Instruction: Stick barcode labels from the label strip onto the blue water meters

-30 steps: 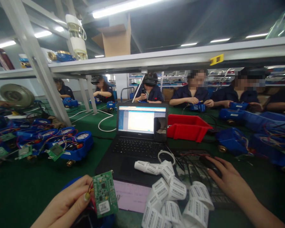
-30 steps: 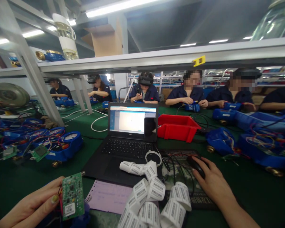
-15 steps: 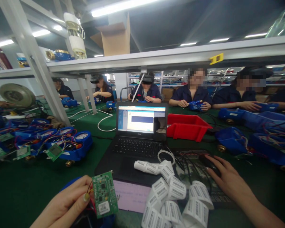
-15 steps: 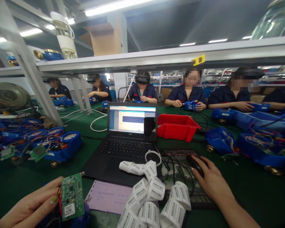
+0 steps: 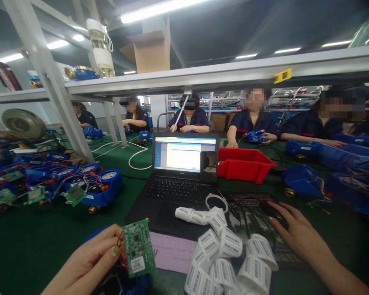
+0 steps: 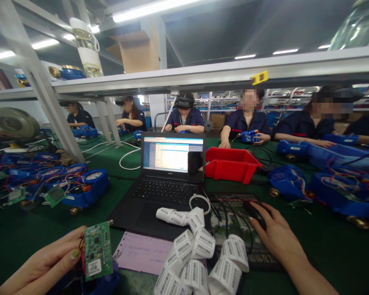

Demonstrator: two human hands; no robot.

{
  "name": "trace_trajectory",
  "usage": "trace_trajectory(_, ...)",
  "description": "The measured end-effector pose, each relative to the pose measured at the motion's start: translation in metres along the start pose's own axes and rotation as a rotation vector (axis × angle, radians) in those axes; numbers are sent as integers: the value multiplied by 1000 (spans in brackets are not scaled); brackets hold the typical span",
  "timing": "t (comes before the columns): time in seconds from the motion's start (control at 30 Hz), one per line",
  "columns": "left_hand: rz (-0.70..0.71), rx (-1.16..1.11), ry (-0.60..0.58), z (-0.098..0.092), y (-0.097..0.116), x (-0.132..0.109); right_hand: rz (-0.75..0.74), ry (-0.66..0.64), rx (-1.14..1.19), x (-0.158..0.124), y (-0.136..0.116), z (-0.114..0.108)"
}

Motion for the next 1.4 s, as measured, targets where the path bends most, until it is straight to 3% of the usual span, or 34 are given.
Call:
trace_trajectory(0.57,-23,-113,-151,3,10,5,-36,13,5,0,0,-1)
trace_trajectory(1.13,-5,-109,-39,-2,27,8,-5,58,-38,-1,3,-1)
trace_trajectory(1.4,-35,-180,-136,1,27,7,-11,35,-45,-1,5,-1)
Point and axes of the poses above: each hand's wrist, its own x-axis towards the middle knuckle, its own z-axis out of the palm, y = z × x, the point moved 3 cm from there along x, towards the middle knuckle
